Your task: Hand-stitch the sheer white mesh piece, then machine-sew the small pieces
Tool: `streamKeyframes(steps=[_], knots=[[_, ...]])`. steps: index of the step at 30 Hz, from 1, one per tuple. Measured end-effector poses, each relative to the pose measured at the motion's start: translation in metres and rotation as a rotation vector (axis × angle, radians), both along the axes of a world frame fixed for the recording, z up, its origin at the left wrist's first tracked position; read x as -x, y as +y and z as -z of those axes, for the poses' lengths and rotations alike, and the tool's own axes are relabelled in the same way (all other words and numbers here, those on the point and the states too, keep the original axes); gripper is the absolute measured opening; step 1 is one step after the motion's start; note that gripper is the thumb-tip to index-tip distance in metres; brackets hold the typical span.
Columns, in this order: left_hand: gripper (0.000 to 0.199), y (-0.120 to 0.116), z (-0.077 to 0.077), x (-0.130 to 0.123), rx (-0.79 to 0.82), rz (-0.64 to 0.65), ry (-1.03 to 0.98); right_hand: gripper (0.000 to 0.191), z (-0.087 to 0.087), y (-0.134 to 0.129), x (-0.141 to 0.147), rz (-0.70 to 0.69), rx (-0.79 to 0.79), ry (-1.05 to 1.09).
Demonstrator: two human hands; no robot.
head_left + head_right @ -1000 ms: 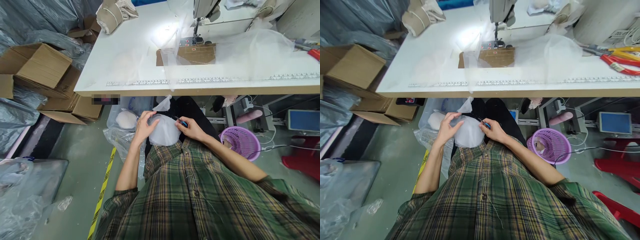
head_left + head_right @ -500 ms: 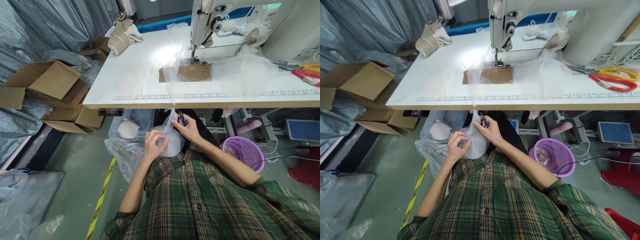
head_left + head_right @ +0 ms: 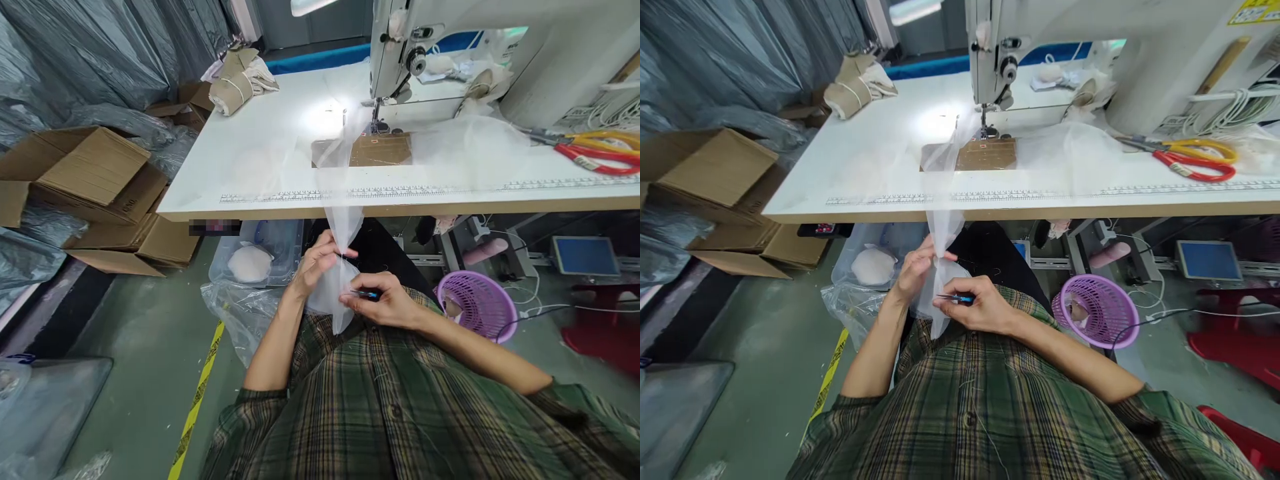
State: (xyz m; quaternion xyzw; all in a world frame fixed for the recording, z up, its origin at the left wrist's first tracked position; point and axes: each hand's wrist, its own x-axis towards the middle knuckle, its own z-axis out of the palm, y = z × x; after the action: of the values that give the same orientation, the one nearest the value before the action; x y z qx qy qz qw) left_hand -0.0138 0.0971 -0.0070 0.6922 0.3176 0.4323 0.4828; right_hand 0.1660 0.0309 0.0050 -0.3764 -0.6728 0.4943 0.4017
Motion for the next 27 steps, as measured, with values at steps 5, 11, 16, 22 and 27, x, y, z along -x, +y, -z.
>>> streamKeyframes(steps=[5,11,16,22,27], knots=[[0.036,-0.019,-0.002,0.005,0.261,-0.02,-0.091,0.029,0.002,0.007,-0.013,-0.039,0.008,-0.053],[0.031,-0.033,-0.008,0.015,0.412,-0.233,0.037,0.058,0.01,0.037,-0.02,-0.018,0.118,-0.192],[0.03,-0.034,-0.008,0.015,0.363,-0.238,0.073,0.061,0.006,0.054,-0.006,-0.052,0.058,-0.3],[0.029,-0.034,-0.006,0.014,0.389,-0.288,0.021,0.061,0.004,0.055,-0.003,0.014,0.017,-0.309],[0.022,-0.033,-0.008,0.012,0.43,-0.248,-0.045,0.053,0.008,0.048,-0.006,-0.057,0.015,-0.318]])
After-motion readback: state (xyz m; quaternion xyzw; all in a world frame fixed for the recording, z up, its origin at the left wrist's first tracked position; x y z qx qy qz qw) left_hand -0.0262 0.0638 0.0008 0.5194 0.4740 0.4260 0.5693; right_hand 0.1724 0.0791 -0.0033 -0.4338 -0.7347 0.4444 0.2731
